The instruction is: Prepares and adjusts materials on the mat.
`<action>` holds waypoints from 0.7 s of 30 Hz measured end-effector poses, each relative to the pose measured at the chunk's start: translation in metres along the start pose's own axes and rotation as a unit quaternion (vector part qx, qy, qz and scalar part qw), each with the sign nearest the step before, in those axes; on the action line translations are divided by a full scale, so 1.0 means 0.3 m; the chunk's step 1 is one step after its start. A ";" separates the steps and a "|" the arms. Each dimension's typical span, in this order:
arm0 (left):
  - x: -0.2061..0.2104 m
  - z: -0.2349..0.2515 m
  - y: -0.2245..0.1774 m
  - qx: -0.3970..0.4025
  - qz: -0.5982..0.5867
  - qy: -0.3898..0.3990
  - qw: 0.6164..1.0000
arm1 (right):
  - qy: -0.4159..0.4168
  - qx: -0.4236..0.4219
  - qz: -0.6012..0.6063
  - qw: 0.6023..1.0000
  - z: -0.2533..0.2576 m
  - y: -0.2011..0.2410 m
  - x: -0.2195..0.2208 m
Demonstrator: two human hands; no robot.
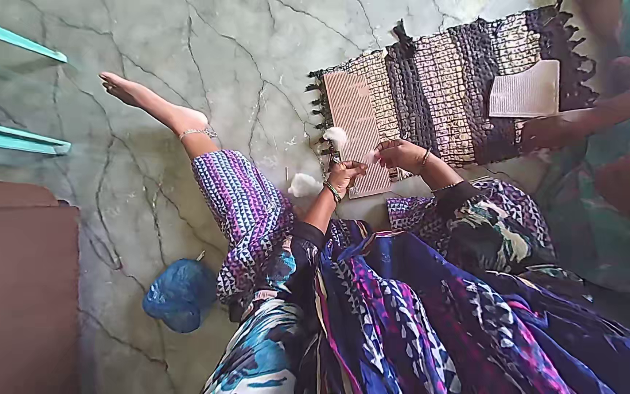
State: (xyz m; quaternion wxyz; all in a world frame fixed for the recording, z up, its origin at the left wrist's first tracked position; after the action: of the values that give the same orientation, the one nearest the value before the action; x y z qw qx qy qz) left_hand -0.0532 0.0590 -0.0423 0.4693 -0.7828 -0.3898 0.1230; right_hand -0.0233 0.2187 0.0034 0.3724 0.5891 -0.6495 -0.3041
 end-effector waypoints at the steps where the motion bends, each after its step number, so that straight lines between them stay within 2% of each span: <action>1: -0.004 0.019 0.007 0.000 0.005 -0.010 1.000 | -0.004 0.005 0.000 1.000 0.012 -0.015 -0.005; 4: -0.004 0.012 -0.007 -0.009 0.027 -0.032 0.999 | -0.006 -0.012 -0.028 1.000 0.043 -0.023 0.012; 7: -0.013 0.018 -0.008 -0.004 0.040 -0.044 0.998 | -0.054 -0.043 -0.065 0.995 0.080 -0.022 0.011; 10: -0.039 0.021 0.016 0.001 0.040 -0.049 0.998 | -0.079 -0.036 -0.064 0.994 0.092 -0.020 -0.015; 14: -0.025 -0.041 -0.024 -0.048 0.017 -0.050 0.997 | -0.068 -0.023 -0.052 0.996 0.084 -0.011 -0.021; 17: 0.023 -0.051 -0.114 -0.076 0.009 -0.080 0.994 | -0.053 -0.030 -0.058 0.996 0.092 -0.018 -0.002; 21: -0.001 -0.070 -0.094 -0.040 0.079 -0.089 0.992 | -0.050 -0.032 -0.059 0.997 0.102 -0.024 0.003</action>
State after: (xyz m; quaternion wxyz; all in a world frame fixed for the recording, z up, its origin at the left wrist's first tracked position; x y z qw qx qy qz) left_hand -0.0557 0.0525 -0.0077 0.3901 -0.8152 -0.3714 0.2128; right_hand -0.0450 0.2156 -0.0189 0.3394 0.5983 -0.6215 -0.3750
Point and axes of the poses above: each hand's wrist, its own z-axis towards the middle knuckle, its own x-axis out of the palm, y = z × x, the point moved 9 cm from there along z, towards the middle knuckle, and after that the axes turned 4 degrees about -x, right-handed, at the moved point
